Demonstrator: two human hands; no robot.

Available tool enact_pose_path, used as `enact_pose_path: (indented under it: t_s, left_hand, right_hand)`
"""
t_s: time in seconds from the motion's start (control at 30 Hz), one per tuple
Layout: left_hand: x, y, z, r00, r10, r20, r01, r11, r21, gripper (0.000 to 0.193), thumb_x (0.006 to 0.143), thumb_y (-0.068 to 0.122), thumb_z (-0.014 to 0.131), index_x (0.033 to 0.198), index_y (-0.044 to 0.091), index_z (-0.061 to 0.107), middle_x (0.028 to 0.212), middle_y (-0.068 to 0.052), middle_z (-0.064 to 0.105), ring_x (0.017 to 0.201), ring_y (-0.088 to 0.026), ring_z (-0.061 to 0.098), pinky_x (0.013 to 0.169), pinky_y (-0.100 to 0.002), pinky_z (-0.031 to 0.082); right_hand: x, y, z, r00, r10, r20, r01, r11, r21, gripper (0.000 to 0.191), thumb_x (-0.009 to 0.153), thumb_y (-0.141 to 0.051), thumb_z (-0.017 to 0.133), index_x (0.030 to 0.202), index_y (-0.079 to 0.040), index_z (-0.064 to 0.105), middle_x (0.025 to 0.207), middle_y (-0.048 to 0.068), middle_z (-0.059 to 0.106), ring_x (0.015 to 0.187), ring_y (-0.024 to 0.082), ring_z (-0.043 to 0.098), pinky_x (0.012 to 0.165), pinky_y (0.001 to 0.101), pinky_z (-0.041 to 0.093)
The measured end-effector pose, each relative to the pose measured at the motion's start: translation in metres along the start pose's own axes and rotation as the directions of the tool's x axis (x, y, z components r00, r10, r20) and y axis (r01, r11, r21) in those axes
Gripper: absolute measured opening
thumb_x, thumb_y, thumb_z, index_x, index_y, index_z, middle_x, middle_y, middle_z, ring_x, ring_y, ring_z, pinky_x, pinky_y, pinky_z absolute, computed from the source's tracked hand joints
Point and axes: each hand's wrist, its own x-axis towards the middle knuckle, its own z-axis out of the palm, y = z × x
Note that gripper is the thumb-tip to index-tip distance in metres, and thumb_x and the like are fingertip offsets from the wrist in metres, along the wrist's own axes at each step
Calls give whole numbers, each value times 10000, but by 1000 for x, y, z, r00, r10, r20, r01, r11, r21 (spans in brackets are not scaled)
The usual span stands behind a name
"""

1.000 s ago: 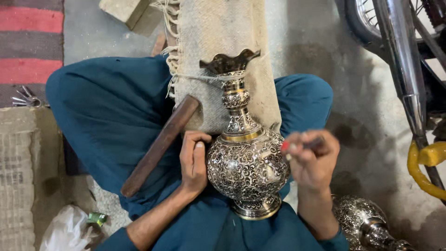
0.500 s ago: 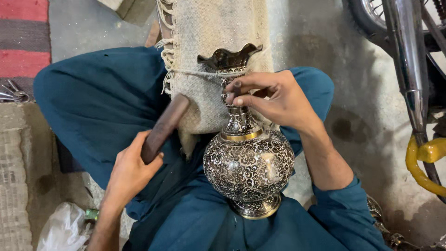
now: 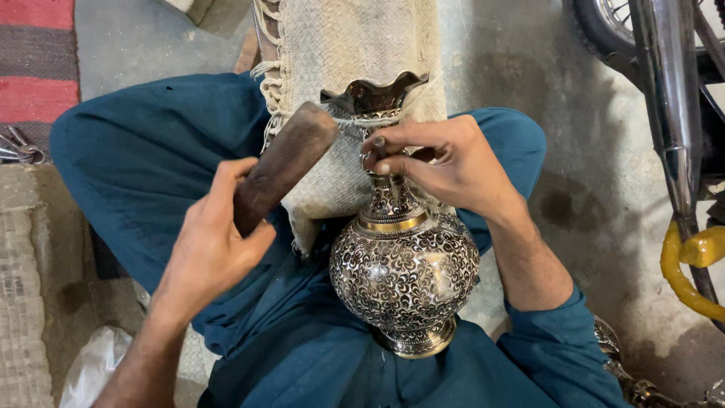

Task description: The person sits cross-legged on the floor with an engraved brass vase resting on a cloth cushion on their lap. They hold a chisel against the vase's surface and strike it with a wooden mallet to carve decorative patterns, repositioning the vase and chisel repeatedly to work different areas, and rotate the vase near the end.

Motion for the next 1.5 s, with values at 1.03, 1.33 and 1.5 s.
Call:
enact_pose_path:
  t_s: [1.03,1.33,1.5]
  left_hand:
    - [28,26,-19,933,360,-20,-321,855,409,858,768,42,774,1552,193,460,1020,-166,591,959,-418,629,834,-516,510]
    - [34,33,-16,934,353,56,-319,753,575,824,797,27,795,1544,223,508,977,-153,607,913,-386,640,837,-495,517]
    - [35,39,-16,944,330,-21,-316,920,231,805,774,3,734,1509,166,447,1204,-163,629,1045,-368,646,837,-448,531]
  right_hand:
    - [0,4,-5,1000,13,7,-13,1000,-7,251,928,-55,791,1174,-26,745,1032,67,798,963,114,779,834,252,627]
    - [1,16,-12,992,-123,-9,121,985,-119,252,880,-118,856,1097,-33,758,992,73,790,854,122,757,738,244,599]
    - [-1,21,-13,989,-150,10,149,986,70,237,984,-94,796,1199,-33,717,1138,84,779,1034,136,781,874,273,646]
